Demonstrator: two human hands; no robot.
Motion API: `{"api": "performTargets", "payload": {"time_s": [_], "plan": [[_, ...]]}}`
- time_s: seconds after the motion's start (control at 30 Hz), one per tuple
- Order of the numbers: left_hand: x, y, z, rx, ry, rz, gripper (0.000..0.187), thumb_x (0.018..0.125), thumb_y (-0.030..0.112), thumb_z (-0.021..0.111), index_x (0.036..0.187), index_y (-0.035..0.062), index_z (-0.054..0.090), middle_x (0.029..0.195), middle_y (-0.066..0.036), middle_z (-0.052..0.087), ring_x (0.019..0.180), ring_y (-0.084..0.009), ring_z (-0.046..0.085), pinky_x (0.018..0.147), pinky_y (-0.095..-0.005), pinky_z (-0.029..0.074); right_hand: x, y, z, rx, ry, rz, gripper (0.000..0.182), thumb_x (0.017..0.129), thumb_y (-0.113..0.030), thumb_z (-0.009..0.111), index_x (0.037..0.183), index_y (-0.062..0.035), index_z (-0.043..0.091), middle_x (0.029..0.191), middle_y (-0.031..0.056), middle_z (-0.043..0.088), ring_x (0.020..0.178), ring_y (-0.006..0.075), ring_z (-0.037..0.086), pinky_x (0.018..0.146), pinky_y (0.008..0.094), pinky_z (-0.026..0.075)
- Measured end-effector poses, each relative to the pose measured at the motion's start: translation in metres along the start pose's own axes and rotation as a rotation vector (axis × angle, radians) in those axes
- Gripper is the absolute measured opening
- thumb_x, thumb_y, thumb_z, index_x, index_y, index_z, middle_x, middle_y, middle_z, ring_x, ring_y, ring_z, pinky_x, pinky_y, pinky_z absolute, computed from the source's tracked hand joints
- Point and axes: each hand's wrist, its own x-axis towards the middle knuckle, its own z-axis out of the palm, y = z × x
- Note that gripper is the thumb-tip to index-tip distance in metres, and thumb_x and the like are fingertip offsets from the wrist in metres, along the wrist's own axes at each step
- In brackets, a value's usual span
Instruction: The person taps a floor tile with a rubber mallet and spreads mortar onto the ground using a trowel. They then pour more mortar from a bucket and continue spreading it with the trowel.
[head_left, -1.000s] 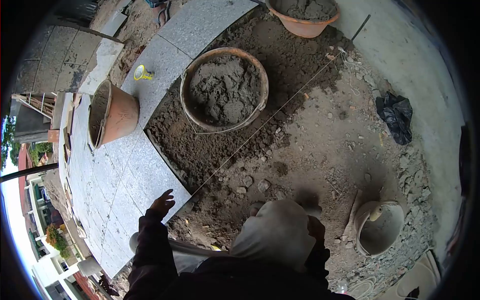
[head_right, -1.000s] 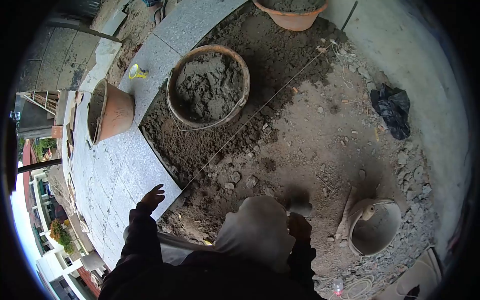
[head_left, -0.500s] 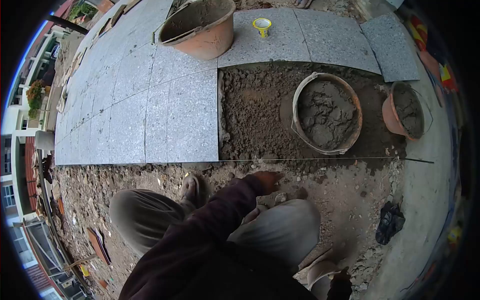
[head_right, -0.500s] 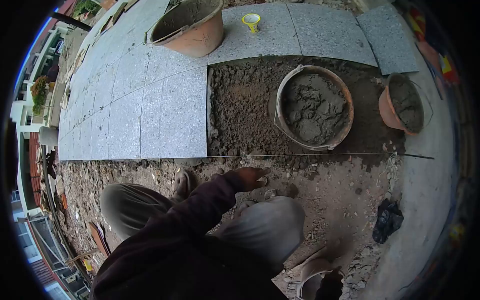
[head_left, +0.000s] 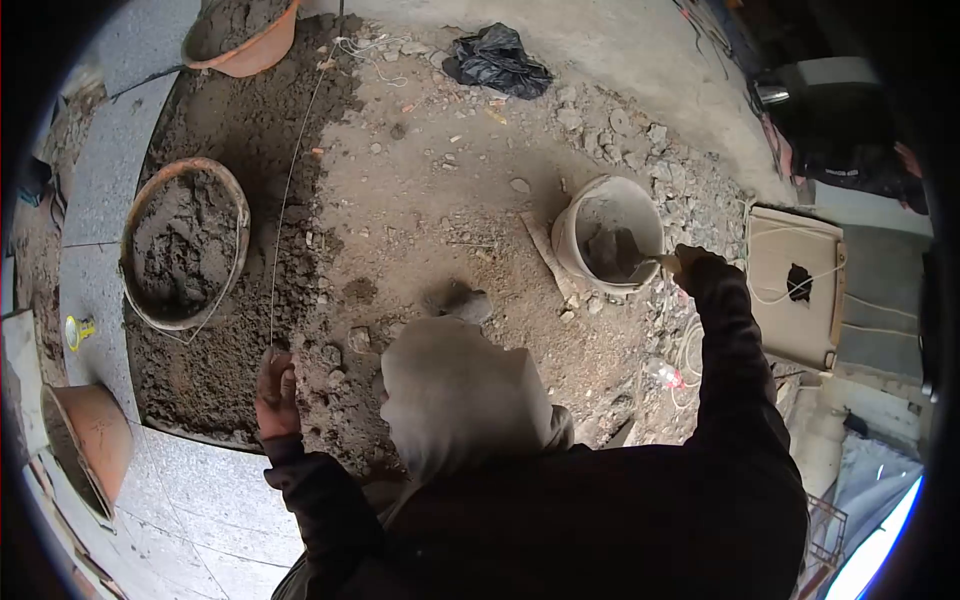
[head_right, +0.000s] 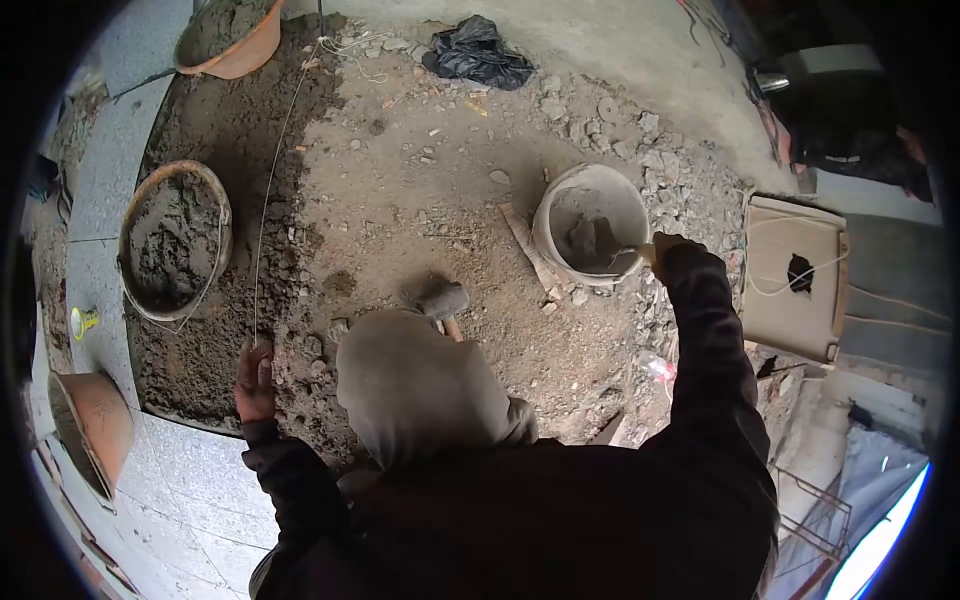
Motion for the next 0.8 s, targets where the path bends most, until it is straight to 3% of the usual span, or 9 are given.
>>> {"api": "performTargets", "payload": {"time_s": [0.2,0.27,0.33,0.47,0.53,0.63,0.67,0.73,0.8], "plan": [[0.046,-0.019,-0.016,-0.468,0.138,-0.024,0.048,0.089,0.019,0.053,0.129,0.0,0.035,0.111,-0.012,0.056,0.098,-0.0187,0.055,0.086,-0.0315,0.045,-0.061,0.028,0.113,0.822,0.62,0.18,0.035,0.077,-0.019,0.057,0.107,-0.0092,0.041,0.088,0.0227,0.06,0.084,0.0421,0.057,0.07,0.0478,0.045],[0.055,-0.013,-0.008,-0.464,0.098,0.033,0.047,0.089,0.019,0.053,0.128,-0.0004,0.036,0.111,-0.012,0.056,0.097,-0.0188,0.056,0.086,-0.0317,0.046,-0.058,-0.021,0.151,0.822,0.629,0.393,0.039,0.075,-0.02,0.055,0.11,-0.0093,0.04,0.091,0.0237,0.059,0.085,0.0438,0.056,0.071,0.0493,0.044],[0.055,-0.007,-0.002,-0.416,0.051,0.045,0.048,0.089,0.019,0.053,0.128,-0.0005,0.035,0.111,-0.011,0.056,0.095,-0.0192,0.057,0.086,-0.0315,0.046,-0.049,-0.044,0.184,0.743,0.281,0.411,0.054,0.074,-0.024,0.054,0.121,-0.0113,0.032,0.098,0.0266,0.057,0.091,0.0441,0.055,0.077,0.0484,0.044],[0.052,0.009,0.003,-0.378,-0.04,0.094,0.046,0.089,0.017,0.053,0.128,0.0003,0.036,0.111,-0.012,0.056,0.094,-0.0197,0.057,0.086,-0.0322,0.046,-0.05,-0.054,0.217,0.966,0.725,0.568,0.05,0.072,-0.028,0.058,0.113,-0.0036,0.044,0.1,0.0262,0.056,0.093,0.0431,0.054,0.08,0.0464,0.043],[0.06,-0.002,-0.015,-0.34,-0.095,0.132,0.045,0.089,0.016,0.052,0.128,0.001,0.036,0.111,-0.013,0.056,0.094,-0.0198,0.057,0.086,-0.0323,0.046,-0.072,-0.034,0.191,1.17,0.81,0.58,0.049,0.072,-0.025,0.062,0.111,-0.0014,0.044,0.096,0.0249,0.057,0.089,0.0415,0.056,0.077,0.0444,0.044],[0.074,-0.012,-0.052,-0.273,-0.075,0.07,0.047,0.089,0.015,0.052,0.13,0.0016,0.034,0.112,-0.014,0.055,0.095,-0.0227,0.057,0.086,-0.0341,0.046,-0.082,-0.01,0.203,1.149,0.986,0.68,0.047,0.075,-0.021,0.065,0.111,-0.0006,0.044,0.091,0.0223,0.058,0.08,0.0393,0.056,0.074,0.041,0.045],[0.081,-0.006,-0.057,-0.261,-0.046,0.056,0.047,0.089,0.014,0.052,0.13,0.0017,0.033,0.113,-0.014,0.054,0.096,-0.0233,0.057,0.087,-0.0344,0.046,-0.077,-0.015,0.224,1.008,1.214,0.64,0.048,0.075,-0.021,0.065,0.112,-0.0008,0.043,0.092,0.0222,0.058,0.082,0.0396,0.056,0.075,0.0417,0.044],[0.087,0.008,-0.059,-0.308,0.028,0.081,0.049,0.089,0.015,0.053,0.131,0.0019,0.032,0.114,-0.015,0.053,0.098,-0.0252,0.056,0.088,-0.0354,0.046,-0.053,-0.048,0.285,1.079,1.297,0.772,0.044,0.076,-0.017,0.062,0.111,0.0013,0.043,0.094,0.0226,0.058,0.085,0.0398,0.057,0.078,0.042,0.044],[0.087,0.035,-0.046,-0.278,0.013,0.166,0.049,0.089,0.015,0.053,0.131,0.0021,0.031,0.114,-0.015,0.052,0.098,-0.0256,0.056,0.089,-0.0354,0.045,-0.024,-0.096,0.386,1.116,0.676,1.038,0.047,0.074,-0.014,0.062,0.112,0.0021,0.042,0.096,0.0194,0.055,0.084,0.0324,0.057,0.078,0.0398,0.044]]}}
